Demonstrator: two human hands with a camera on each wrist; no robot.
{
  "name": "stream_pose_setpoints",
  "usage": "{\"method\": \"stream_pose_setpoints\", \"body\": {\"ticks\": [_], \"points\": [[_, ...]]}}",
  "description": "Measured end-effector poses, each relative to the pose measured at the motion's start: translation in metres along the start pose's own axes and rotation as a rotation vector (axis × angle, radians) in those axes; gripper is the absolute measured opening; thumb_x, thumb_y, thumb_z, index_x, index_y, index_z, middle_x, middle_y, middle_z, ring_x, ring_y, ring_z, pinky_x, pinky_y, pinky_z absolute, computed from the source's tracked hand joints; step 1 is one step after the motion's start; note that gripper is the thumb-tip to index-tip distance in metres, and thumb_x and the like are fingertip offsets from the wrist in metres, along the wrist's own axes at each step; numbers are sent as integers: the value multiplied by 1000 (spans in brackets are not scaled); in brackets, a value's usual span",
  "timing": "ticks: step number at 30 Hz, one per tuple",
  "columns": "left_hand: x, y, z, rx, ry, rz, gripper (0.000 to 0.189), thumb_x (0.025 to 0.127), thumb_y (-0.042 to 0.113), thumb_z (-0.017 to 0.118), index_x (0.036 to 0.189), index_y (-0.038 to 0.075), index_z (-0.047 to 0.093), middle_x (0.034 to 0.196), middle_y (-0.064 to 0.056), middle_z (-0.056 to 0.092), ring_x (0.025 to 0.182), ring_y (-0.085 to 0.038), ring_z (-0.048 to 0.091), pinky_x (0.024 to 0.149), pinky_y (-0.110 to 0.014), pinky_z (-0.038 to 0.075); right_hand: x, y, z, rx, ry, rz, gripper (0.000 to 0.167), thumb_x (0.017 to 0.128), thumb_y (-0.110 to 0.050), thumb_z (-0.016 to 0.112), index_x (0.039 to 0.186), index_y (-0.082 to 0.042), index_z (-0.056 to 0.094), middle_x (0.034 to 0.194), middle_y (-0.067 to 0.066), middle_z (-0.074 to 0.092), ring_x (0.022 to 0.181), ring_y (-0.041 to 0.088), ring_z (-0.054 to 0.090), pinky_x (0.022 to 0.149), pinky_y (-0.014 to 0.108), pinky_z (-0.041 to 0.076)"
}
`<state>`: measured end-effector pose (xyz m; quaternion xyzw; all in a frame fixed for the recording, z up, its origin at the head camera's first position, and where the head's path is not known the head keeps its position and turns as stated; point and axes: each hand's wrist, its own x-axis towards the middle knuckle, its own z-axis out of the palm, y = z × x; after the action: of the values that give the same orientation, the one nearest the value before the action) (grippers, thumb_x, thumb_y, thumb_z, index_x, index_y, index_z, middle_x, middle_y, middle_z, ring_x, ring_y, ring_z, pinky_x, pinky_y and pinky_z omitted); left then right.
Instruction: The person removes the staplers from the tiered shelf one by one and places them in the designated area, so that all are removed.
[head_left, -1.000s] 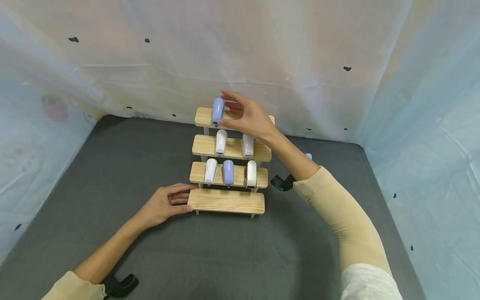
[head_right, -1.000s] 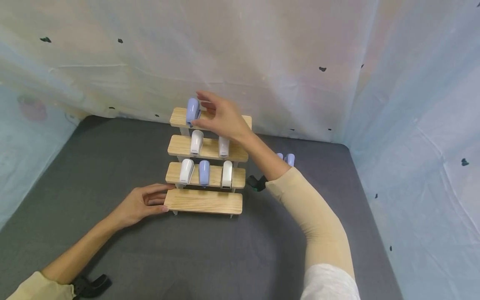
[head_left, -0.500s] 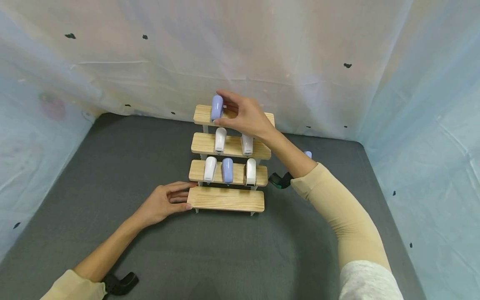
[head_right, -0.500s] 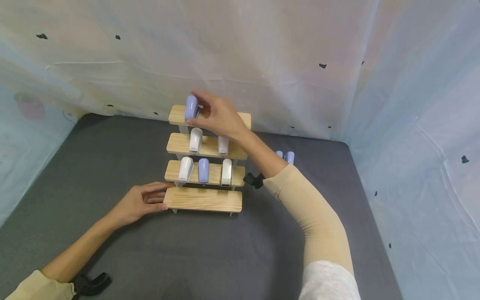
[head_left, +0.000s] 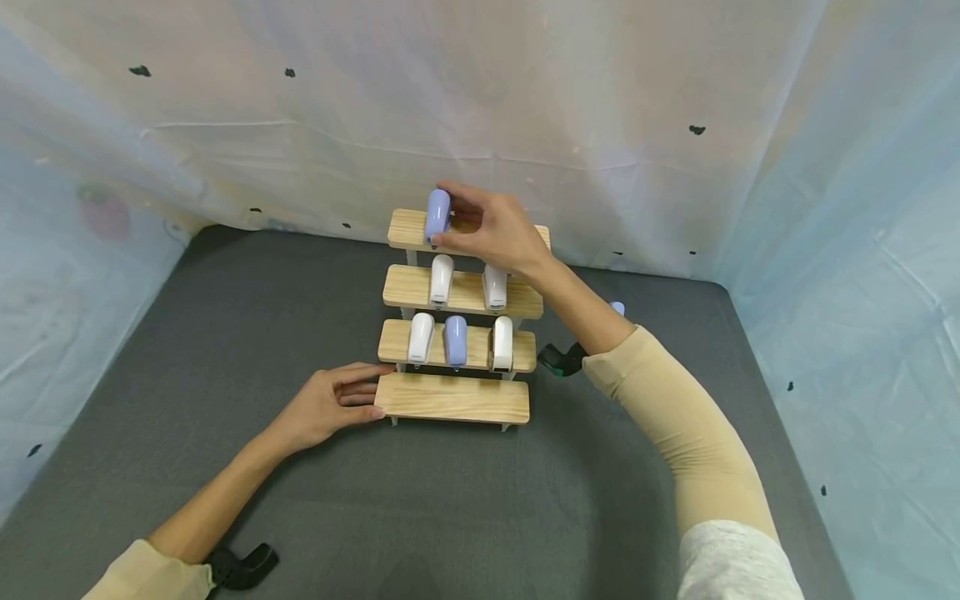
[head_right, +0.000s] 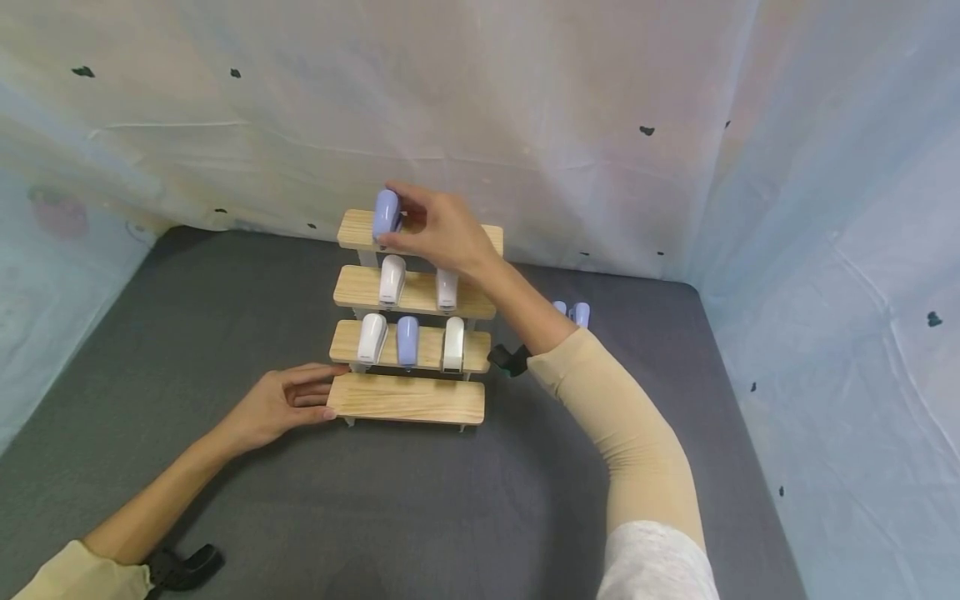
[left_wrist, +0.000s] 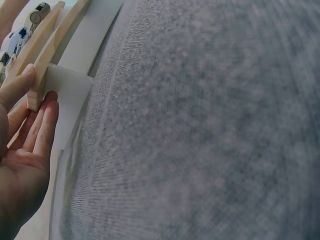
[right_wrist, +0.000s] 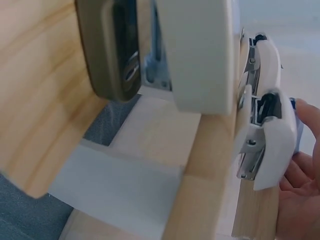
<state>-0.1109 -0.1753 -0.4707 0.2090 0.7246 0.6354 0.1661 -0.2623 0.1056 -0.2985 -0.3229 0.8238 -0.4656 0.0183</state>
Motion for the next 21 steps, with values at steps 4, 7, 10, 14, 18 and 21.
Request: {"method": "stream_pose_setpoints", "body": {"ticks": [4, 7, 10, 14, 18, 21], "points": [[0, 0, 0, 1, 0, 1, 62, 87, 8, 78, 143, 2, 52, 143, -21, 48, 120, -25, 61, 91, -32, 57, -1, 1, -2, 41, 9, -5, 71, 84, -16, 82, 145, 0, 48, 127, 17, 64, 115, 24, 64, 98, 35, 53], [0, -1, 0, 1, 2, 4, 61, 87, 8, 77, 143, 2, 52, 144, -21, 48, 119, -25, 61, 90, -32, 57, -3, 0, -4, 82, 10, 6, 72, 84, -12, 82, 146, 0, 47, 128, 18, 64, 116, 27, 63, 99, 38, 53], [0, -1, 0, -1, 4, 9, 61, 87, 7, 78, 142, 1, 52, 143, -22, 48, 119, -26, 62, 90, -32, 57, -6, 0, -7, 120, 17, 17, 72, 85, -7, 80, 147, 1, 45, 129, 20, 62, 117, 30, 62, 100, 40, 52], [0, -1, 0, 2, 6, 10, 61, 86, 7, 78, 142, 1, 53, 142, -22, 49, 119, -26, 62, 90, -32, 57, -11, 1, -13, 140, 54, 16, 70, 85, -3, 79, 147, 1, 46, 131, 20, 60, 115, 31, 63, 99, 40, 53], [-1, -1, 0, -1, 9, 9, 60, 87, 6, 77, 142, 2, 53, 142, -21, 49, 119, -25, 62, 90, -32, 57, -16, 5, -21, 160, 102, -2, 67, 85, -1, 78, 146, 0, 48, 130, 18, 61, 112, 31, 64, 96, 37, 55], [-1, -1, 1, -3, 7, 9, 60, 87, 6, 77, 142, 2, 53, 142, -21, 49, 119, -24, 62, 90, -32, 57, -20, 10, -28, 183, 120, -14, 66, 85, 1, 77, 145, 1, 48, 128, 20, 62, 110, 32, 64, 96, 36, 55]]}}
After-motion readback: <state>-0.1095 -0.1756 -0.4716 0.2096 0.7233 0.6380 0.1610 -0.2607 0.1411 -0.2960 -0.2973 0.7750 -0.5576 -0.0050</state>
